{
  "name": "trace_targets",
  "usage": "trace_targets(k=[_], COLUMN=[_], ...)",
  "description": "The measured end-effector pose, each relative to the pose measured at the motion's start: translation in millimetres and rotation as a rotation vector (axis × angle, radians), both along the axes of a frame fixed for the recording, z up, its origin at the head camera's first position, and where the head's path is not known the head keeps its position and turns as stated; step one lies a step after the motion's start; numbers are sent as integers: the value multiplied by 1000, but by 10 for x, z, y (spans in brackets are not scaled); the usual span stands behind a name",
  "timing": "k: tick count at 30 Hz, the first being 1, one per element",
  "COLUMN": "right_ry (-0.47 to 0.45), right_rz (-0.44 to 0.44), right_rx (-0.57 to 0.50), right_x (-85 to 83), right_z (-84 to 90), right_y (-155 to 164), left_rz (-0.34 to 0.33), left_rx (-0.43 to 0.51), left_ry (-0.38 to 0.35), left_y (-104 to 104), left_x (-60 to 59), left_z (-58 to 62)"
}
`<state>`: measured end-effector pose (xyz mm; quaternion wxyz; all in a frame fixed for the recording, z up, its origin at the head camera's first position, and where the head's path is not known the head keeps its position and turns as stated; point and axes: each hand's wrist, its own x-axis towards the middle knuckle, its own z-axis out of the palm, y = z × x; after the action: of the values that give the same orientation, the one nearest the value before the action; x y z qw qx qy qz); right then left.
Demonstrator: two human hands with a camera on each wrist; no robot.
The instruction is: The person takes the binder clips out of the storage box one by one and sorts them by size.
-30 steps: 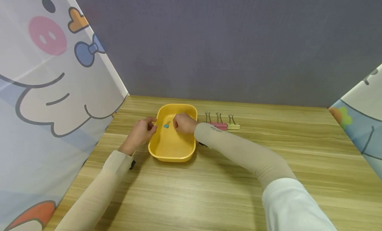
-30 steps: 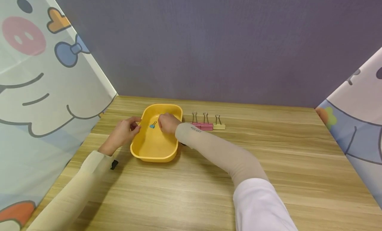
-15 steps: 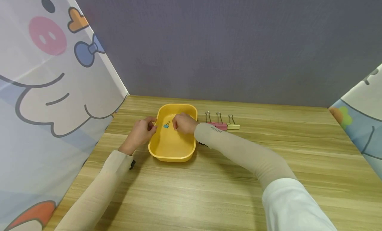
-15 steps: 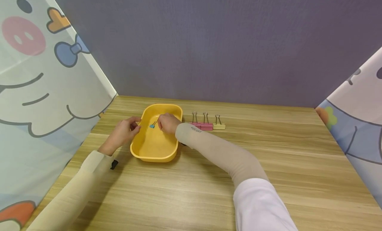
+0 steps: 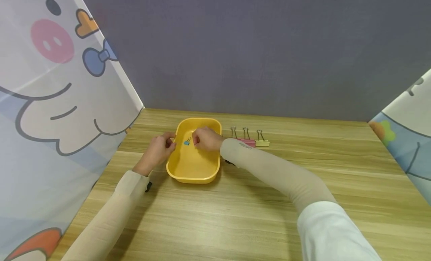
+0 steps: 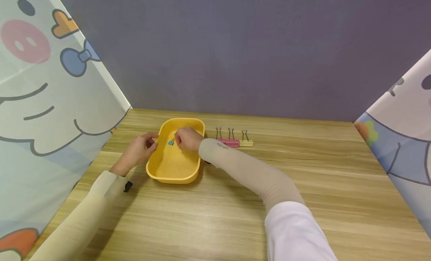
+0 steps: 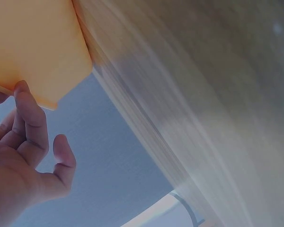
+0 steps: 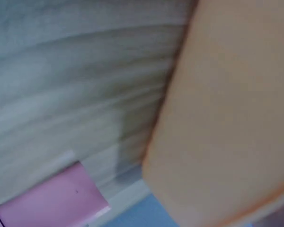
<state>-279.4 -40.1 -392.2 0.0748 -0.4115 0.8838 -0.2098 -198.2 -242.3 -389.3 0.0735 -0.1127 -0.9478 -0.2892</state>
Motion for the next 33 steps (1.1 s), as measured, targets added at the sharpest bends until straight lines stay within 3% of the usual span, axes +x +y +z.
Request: trace_targets(k=[8,18,33], right_ry=[4,81,179], right_rz=[47,69,25], right_rx=[-49,-180,-266], right_x=[23,173,261], right_z=[247,470,535], right_y=[67,444,941], left_rz=[-6,-5,-5], left_rx=[6,-3,6], left_ry=[-1,0,-24], left_y=[-6,1,2], left_x=[-8,12,6], left_z=[-2,5,7])
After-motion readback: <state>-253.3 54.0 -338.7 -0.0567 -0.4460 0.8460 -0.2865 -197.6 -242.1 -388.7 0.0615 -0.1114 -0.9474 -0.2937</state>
